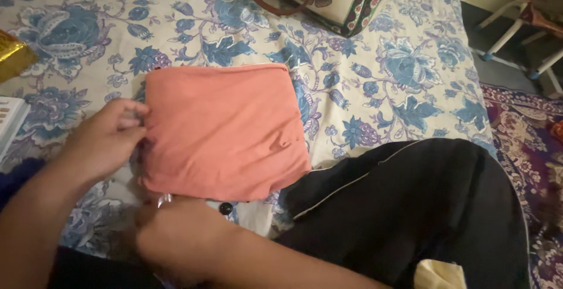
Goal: The person folds a plaid scarf, a pair of pink shorts, and a pair of black pants on a bed, then places the folded items into a patterned handbag.
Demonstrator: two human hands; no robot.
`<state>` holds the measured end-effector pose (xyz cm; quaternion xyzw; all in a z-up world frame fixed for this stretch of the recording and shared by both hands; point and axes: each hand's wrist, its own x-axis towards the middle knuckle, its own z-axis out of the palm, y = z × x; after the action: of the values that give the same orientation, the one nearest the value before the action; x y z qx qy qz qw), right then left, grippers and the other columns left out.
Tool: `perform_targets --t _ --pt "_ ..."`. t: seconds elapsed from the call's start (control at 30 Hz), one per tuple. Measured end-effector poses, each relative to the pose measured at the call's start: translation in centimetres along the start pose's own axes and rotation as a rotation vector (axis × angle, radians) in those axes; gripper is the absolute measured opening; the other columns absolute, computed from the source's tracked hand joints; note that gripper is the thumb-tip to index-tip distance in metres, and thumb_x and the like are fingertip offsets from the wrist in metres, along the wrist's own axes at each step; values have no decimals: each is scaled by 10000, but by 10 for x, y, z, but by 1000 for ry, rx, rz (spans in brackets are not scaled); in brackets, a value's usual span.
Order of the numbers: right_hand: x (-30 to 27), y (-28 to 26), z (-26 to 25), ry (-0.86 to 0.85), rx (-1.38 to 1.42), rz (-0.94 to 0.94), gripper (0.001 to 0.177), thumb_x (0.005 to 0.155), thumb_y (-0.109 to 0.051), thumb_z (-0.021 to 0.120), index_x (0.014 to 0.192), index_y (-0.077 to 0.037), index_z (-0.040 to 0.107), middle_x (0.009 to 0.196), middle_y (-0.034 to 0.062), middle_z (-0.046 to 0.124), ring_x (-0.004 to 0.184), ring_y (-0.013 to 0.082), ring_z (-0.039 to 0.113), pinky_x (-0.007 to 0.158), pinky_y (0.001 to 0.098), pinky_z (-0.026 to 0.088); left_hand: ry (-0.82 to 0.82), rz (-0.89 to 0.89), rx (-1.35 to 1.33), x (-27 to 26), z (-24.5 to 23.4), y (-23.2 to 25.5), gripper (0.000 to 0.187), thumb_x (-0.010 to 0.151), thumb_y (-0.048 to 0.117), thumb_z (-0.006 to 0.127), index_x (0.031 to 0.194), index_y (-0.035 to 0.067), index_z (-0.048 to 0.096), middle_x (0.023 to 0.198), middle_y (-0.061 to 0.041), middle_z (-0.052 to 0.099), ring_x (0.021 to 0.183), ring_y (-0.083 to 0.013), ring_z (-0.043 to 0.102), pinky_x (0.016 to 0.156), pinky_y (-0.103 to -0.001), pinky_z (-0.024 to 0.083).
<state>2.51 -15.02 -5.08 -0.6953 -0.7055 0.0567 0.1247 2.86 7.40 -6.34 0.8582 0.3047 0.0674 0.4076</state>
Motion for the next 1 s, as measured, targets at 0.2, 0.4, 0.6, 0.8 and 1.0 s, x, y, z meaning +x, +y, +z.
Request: perform_targets --t 0.2,0.4,0.6,0.8,1.0 --pt "-10 -5 -26 497 133 52 284 831 -231 716 1064 -91 635 1058 111 599 952 310 630 831 438 505 -117 8 -263 3 4 14 615 949 159 676 1545 229 539 1435 -98 624 1075 -204 655 786 -382 526" --pt "-8 14 -41 361 -30 326 310 934 -314 721 1205 -179 657 1156 138 617 1015 349 628 867 481 517 -184 -146 -514 -8 13 13 775 866 95 695 1587 233 446 1357 -150 679 1031 -175 671 833 -324 547" --pt "-35 28 -61 -169 647 272 662 893 -289 627 1529 -197 468 1116 119 742 1002 352 730 920 449 562 -42 -1 -252 -9 27 7 764 914 144 687 1642 159 456 1280 -222 713 998 -309 702 832 -399 551" --pt "-58 74 -92 166 14 565 640 719 -390 815 1262 -119 612 1121 224 644 1093 451 615 924 513 508 393 527 344 -35 41 28 701 988 338 626 1565 0 415 1534 -328 475 1363 -475 496 1117 -508 419" --pt "-101 94 -106 -136 130 639 665 690 -344 849 1281 -152 614 1172 184 660 1113 411 634 914 471 531 212 597 573 -58 62 62 906 855 650 530 1546 93 351 1623 -199 303 1506 -400 219 1151 -633 175"
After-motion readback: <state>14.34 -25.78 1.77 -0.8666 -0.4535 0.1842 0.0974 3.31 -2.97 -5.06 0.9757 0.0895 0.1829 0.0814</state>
